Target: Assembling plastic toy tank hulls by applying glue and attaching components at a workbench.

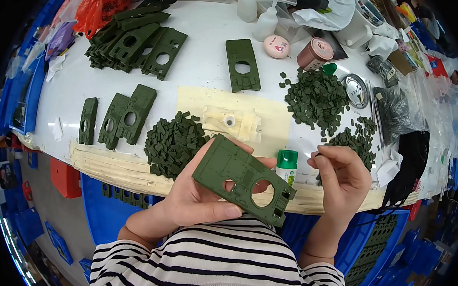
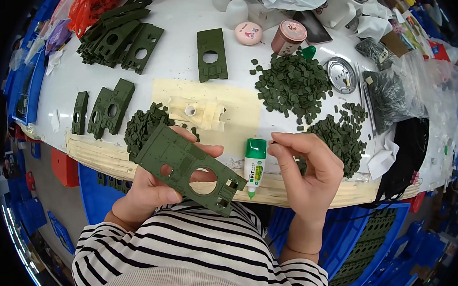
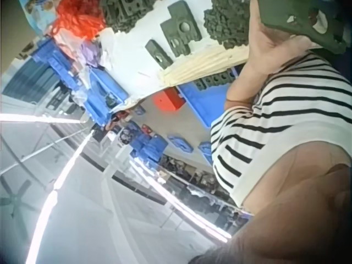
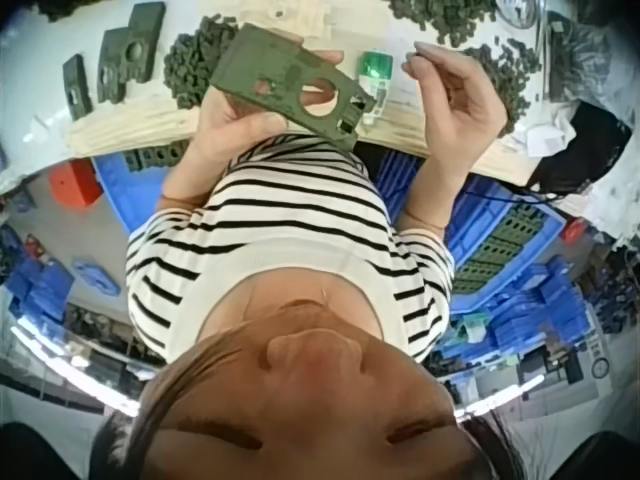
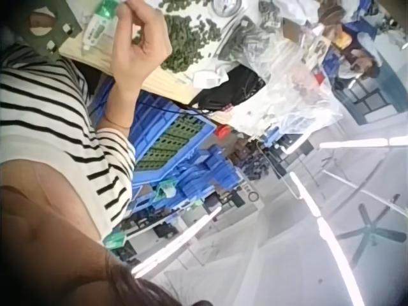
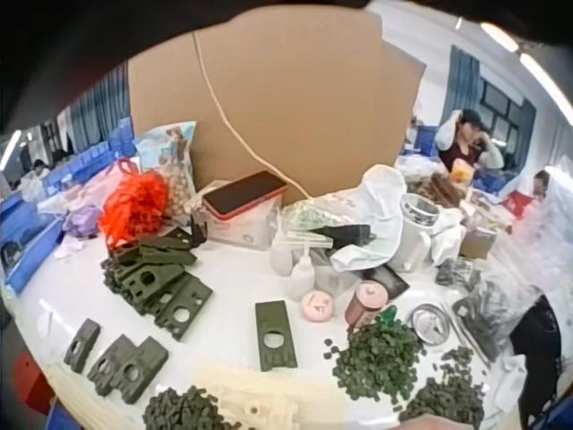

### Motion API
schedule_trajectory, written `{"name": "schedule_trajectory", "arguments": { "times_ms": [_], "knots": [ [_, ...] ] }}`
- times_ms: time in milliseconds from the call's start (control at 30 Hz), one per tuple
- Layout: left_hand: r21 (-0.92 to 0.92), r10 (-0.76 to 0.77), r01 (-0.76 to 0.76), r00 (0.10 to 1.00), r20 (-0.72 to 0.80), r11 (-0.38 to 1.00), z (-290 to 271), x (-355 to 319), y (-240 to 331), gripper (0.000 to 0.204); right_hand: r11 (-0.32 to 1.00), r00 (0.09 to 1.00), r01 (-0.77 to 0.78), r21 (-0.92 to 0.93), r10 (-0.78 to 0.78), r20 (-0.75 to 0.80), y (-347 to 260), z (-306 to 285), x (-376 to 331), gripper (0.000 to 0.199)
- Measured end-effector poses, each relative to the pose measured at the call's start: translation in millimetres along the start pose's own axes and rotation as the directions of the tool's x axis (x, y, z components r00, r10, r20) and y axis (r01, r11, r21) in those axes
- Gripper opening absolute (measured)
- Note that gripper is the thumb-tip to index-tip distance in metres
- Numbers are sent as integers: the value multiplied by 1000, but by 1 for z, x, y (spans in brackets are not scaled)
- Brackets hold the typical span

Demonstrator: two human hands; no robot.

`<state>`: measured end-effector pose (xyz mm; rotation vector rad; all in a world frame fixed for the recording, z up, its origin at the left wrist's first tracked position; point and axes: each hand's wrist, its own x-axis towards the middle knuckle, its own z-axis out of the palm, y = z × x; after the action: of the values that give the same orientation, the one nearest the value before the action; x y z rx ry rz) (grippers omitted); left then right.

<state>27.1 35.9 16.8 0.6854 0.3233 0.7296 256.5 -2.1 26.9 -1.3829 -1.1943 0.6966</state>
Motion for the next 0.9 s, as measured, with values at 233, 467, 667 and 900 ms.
{"name": "schedule_trajectory", "arguments": {
  "times_ms": [233, 467, 667, 900],
  "knots": [
    [-34, 17, -18, 999, -27, 999, 5, 0, -2, 67, 977, 994, -14, 214, -9, 109, 3, 6, -9, 17],
    [-49, 19, -21, 999, -27, 999, 5, 4, -6, 68, 976, 998, -18, 217, 3, 70, 2, 4, -15, 18],
    [-56, 36, -38, 998, -47, 998, 3, 2, -7, 71, 945, 989, -136, 299, 111, 100, -6, 7, -15, 16],
    [13, -38, 40, 990, -138, 999, 8, -1, -6, 85, 870, 962, -259, 420, 193, 192, -1, 11, -19, 15]
  ]
}}
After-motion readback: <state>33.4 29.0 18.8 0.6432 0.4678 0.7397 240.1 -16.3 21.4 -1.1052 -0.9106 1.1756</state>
